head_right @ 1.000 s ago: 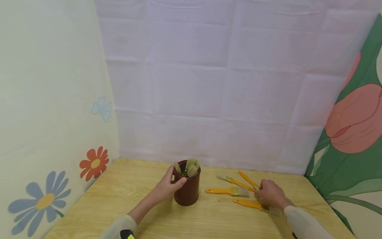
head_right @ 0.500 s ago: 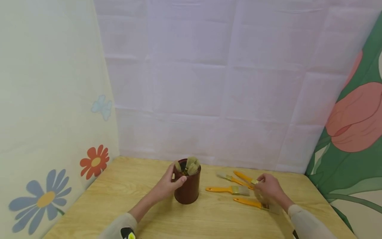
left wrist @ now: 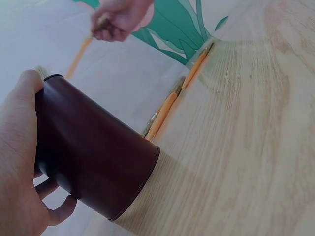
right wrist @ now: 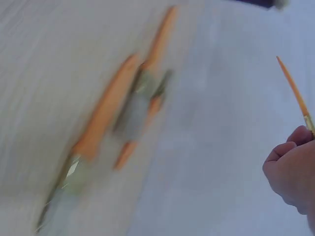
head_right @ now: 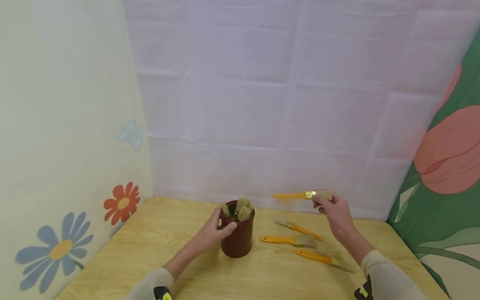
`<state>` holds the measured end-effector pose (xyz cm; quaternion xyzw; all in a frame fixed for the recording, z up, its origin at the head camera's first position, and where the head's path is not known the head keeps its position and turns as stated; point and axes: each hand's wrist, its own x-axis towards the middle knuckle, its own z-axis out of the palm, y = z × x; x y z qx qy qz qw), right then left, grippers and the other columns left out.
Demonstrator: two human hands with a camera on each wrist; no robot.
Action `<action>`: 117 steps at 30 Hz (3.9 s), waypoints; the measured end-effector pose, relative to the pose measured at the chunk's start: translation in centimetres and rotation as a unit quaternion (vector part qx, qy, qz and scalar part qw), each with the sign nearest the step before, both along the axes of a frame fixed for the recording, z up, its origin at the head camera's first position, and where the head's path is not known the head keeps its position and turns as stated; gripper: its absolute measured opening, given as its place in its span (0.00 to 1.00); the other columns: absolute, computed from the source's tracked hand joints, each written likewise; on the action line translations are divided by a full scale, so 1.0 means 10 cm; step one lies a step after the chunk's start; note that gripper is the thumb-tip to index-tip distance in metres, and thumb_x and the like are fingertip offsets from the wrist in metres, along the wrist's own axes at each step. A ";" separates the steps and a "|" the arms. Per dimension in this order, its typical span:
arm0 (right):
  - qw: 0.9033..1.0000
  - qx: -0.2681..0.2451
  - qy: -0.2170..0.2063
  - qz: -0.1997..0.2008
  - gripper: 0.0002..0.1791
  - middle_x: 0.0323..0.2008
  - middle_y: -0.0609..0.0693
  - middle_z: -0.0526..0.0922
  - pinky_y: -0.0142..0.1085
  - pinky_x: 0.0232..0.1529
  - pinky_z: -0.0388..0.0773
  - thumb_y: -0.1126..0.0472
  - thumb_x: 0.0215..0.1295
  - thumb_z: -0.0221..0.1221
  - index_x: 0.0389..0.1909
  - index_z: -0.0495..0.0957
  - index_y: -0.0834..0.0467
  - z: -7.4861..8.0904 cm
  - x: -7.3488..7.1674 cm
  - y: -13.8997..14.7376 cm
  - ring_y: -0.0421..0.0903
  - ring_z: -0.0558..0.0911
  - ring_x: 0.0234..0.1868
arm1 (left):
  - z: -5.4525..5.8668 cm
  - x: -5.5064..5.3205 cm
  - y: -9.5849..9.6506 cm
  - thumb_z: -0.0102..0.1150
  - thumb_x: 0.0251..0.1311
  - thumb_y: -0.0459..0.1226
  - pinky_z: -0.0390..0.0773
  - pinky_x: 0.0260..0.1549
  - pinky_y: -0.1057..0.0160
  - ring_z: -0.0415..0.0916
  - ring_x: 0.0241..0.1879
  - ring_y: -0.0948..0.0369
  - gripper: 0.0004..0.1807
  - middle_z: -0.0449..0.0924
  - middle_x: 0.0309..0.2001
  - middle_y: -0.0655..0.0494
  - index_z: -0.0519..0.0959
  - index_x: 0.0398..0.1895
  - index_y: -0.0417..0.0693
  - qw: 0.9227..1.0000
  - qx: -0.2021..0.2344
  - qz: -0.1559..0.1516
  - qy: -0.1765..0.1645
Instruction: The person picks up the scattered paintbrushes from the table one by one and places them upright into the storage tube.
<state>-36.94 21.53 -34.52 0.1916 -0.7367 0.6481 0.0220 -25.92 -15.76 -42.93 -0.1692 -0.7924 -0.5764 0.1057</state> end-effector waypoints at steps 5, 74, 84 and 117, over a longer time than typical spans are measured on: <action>0.990 -0.118 -0.013 0.075 0.16 0.38 0.52 0.83 0.34 0.44 0.80 0.58 0.73 0.63 0.46 0.77 0.69 0.30 0.15 -0.26 0.45 0.80 0.40 | 0.00 -0.01 0.00 0.58 0.73 0.50 0.63 0.65 0.43 0.56 0.71 0.54 0.40 0.46 0.76 0.49 0.49 0.80 0.58 1.000 0.000 -0.003 0.004; 0.964 0.224 0.145 0.006 0.09 0.38 0.48 0.82 0.41 0.37 0.78 0.55 0.73 0.63 0.46 0.84 0.55 -0.01 0.51 -0.93 0.47 0.80 0.39 | -0.05 -0.03 -0.01 0.57 0.74 0.53 0.62 0.64 0.41 0.54 0.72 0.52 0.41 0.46 0.76 0.50 0.47 0.81 0.59 1.000 -0.011 0.003 0.010; 0.948 0.297 0.113 0.029 0.11 0.40 0.50 0.82 0.42 0.40 0.79 0.60 0.72 0.64 0.48 0.82 0.63 -0.52 0.31 -0.45 0.48 0.81 0.42 | -0.02 -0.01 0.00 0.57 0.74 0.51 0.61 0.66 0.42 0.50 0.75 0.53 0.40 0.43 0.78 0.51 0.47 0.80 0.65 1.000 -0.004 0.001 0.002; 0.928 0.360 0.043 0.087 0.15 0.42 0.53 0.81 0.50 0.45 0.78 0.66 0.62 0.68 0.46 0.79 0.68 -0.84 -0.05 0.12 0.54 0.80 0.45 | -0.01 -0.01 0.00 0.57 0.73 0.52 0.64 0.64 0.44 0.56 0.69 0.54 0.43 0.49 0.73 0.49 0.45 0.81 0.54 1.000 -0.008 0.008 0.000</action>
